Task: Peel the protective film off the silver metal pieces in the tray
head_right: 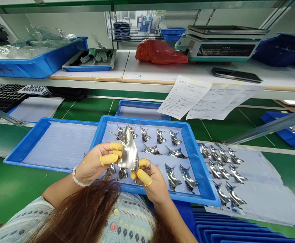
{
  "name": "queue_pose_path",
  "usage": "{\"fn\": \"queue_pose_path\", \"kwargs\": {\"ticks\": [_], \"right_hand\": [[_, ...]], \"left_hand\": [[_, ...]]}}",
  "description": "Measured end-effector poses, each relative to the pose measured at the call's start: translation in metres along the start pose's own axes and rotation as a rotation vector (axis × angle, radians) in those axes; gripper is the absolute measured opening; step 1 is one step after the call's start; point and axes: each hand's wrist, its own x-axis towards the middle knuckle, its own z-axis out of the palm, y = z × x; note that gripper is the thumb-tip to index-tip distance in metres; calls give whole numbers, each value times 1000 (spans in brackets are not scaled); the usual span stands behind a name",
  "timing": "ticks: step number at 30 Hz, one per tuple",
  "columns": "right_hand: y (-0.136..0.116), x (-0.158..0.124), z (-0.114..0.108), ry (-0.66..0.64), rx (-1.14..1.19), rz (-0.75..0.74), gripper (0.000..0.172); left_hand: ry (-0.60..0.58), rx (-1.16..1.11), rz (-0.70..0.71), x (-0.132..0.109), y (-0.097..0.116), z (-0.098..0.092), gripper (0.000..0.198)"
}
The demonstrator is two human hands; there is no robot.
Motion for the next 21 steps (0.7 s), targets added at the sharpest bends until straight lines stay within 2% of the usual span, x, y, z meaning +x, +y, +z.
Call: {"fn": "queue_pose_path", "kwargs": {"ticks": [7,15,21], "right_hand": [[1,-1,-1,38,-43,-29,37],[-3,-5,-5,23,-91,-188,23],[-6,-7,-4,22,-59,-215,23]], "left_hand": [[-38,83,37,-1,-2,-3,38],[-87,254,136,1,-3,-7,16],[-51,294,130,7,-5,-9,22]]}}
